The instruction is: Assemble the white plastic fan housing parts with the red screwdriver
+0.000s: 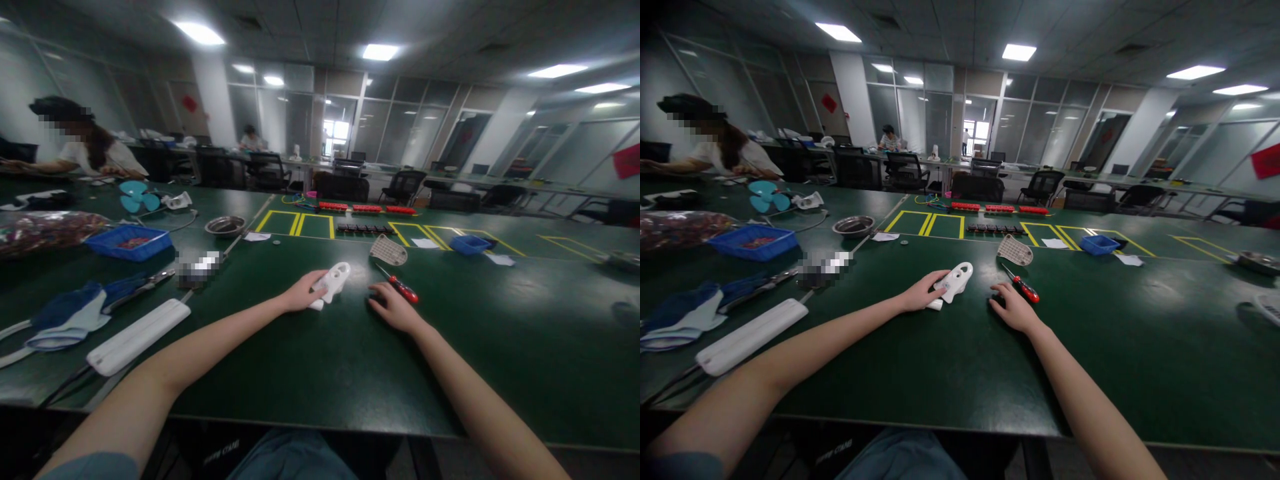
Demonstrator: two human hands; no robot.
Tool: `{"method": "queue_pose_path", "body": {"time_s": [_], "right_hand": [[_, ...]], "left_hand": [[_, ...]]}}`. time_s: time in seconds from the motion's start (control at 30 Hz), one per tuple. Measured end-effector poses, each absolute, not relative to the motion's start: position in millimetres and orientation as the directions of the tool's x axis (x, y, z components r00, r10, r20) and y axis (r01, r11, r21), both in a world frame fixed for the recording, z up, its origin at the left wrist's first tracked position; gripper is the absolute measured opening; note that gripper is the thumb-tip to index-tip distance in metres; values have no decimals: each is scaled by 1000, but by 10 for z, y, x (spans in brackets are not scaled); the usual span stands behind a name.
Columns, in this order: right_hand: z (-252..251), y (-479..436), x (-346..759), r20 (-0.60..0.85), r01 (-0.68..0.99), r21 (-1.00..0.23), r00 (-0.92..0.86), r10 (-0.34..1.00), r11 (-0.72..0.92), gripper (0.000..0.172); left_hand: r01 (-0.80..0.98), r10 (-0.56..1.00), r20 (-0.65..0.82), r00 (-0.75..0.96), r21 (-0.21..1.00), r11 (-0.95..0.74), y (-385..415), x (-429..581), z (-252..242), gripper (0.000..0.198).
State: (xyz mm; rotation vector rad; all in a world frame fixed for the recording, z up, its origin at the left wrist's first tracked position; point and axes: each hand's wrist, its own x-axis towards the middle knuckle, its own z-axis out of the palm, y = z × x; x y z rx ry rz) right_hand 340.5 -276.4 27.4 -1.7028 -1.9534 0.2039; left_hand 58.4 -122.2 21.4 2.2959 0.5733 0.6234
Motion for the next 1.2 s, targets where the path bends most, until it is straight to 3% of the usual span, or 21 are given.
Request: {"method": "queue_pose_path", "body": {"time_s": [0.23,0.4,0.5,0.63,0.77,0.93,1.1,1.2], "right_hand": [[249,-2758,3364,309,818,-524,-79,948,239,41],[250,-2786,3275,259,652,-697,-161,952,300,72],[280,-2810,3243,175,583,-769,-204,963,264,85],[320,-2818,3162,168,465,-851,-197,966,243,78],[310,-2812,3018,241,413,-866,-150,959,282,68],[274,-2813,2933,306,491,-816,-83,948,306,65],[272,-2792,3065,333,596,-754,-13,943,275,65],[269,-2782,3180,344,640,-732,49,938,235,71]], "left_hand": [[151,285,119,951,626,-765,-1451,594,341,55],[46,175,140,975,638,-769,-1597,629,380,54],[40,195,157,968,669,-742,-1618,636,374,50],[69,307,181,934,754,-653,-1574,670,300,40],[110,418,150,896,836,-537,-1461,734,181,46],[106,455,46,889,947,-303,-1290,741,115,54],[86,535,154,831,914,-396,-1127,623,166,39],[137,469,54,882,921,-365,-1006,521,276,40]]}}
